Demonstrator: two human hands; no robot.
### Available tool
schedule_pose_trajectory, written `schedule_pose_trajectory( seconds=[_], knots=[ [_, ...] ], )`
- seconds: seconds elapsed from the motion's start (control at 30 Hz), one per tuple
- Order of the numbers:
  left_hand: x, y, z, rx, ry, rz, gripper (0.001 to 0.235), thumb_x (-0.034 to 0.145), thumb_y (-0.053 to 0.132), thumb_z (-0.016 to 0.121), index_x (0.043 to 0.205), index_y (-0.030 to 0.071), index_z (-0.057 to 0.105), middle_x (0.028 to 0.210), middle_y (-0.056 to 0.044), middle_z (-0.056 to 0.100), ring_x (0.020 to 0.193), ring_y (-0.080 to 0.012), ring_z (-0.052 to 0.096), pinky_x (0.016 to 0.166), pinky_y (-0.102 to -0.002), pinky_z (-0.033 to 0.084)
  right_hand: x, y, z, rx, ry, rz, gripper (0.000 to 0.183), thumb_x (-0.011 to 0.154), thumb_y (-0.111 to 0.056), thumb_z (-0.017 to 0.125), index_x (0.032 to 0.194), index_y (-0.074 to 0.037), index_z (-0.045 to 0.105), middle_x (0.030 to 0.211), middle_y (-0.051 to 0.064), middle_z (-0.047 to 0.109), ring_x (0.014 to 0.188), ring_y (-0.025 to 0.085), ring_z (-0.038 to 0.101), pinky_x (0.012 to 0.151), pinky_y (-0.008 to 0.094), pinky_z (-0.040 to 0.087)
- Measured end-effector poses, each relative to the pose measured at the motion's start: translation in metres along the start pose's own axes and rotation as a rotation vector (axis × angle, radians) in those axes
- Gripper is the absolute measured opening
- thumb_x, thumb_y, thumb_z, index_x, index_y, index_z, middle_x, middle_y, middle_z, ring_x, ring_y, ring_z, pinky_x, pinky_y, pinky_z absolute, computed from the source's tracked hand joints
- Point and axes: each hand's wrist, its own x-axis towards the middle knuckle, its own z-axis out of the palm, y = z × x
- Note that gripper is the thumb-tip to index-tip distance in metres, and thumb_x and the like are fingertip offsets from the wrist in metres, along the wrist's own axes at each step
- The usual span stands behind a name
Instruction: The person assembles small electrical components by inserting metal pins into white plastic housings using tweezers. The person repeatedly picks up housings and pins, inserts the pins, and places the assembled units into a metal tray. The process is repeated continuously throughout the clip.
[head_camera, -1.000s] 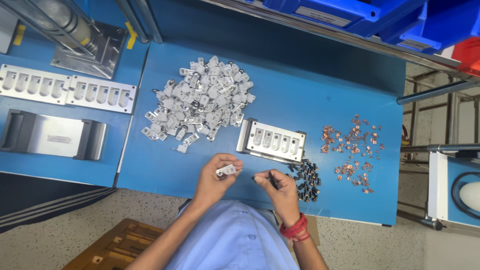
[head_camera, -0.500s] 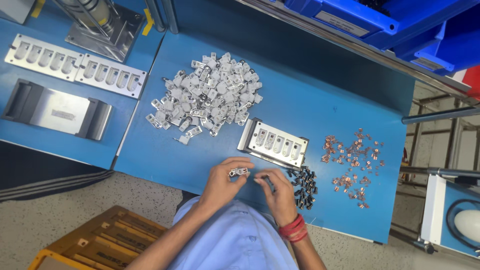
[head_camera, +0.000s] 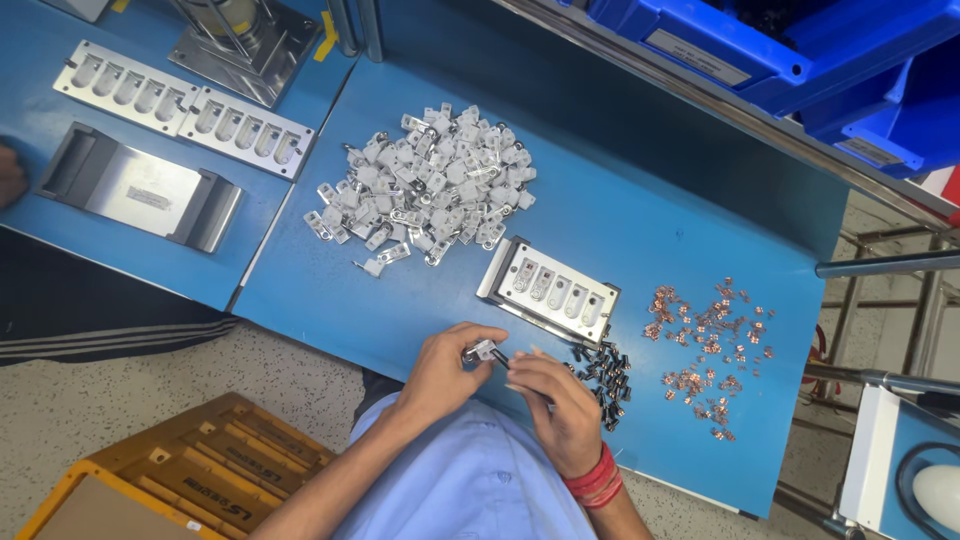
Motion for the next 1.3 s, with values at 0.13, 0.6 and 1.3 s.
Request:
schedule_pose_trajectory(
  seconds=[0.13, 0.6, 1.3],
  knots=[
    [0.002, -0.008, 0.002, -0.224, -0.109, 0.041, 0.061, 0.079, -0.005, 0.071, 0.137, 0.011, 0.058, 0.13, -0.012, 0.065, 0.112, -0.0233, 0.068, 0.094, -0.034, 0.056, -0.004, 0.003, 0.009, 0.052, 0.028, 0.292, 0.024, 0.099, 0.0, 0.057, 0.122, -0.001, 0.065, 0.109, 0.01, 0.065, 0.099, 0.017, 0.067, 0.086, 0.031, 0.055],
    [0.039, -0.033, -0.107, 0.564, 0.45, 0.029, 0.024, 0.089, 0.028, 0.075, 0.105, 0.009, 0.074, 0.104, -0.011, 0.07, 0.091, -0.0299, 0.067, 0.085, -0.045, 0.05, 0.05, 0.07, 0.01, -0.529, 0.243, 0.449, 0.039, 0.079, -0.034, 0.086, 0.109, -0.011, 0.075, 0.098, 0.005, 0.072, 0.08, 0.019, 0.069, 0.064, 0.034, 0.052],
    [0.007, -0.02, -0.022, 0.055, 0.094, 0.094, 0.015, 0.081, 0.006, 0.073, 0.094, 0.002, 0.066, 0.114, -0.012, 0.077, 0.094, -0.0232, 0.079, 0.076, -0.031, 0.061, -0.035, 0.05, 0.026, 0.007, 0.068, 0.713, 0.018, 0.08, -0.018, 0.086, 0.094, -0.007, 0.081, 0.081, -0.001, 0.071, 0.063, 0.009, 0.058, 0.058, 0.024, 0.045]
  ],
)
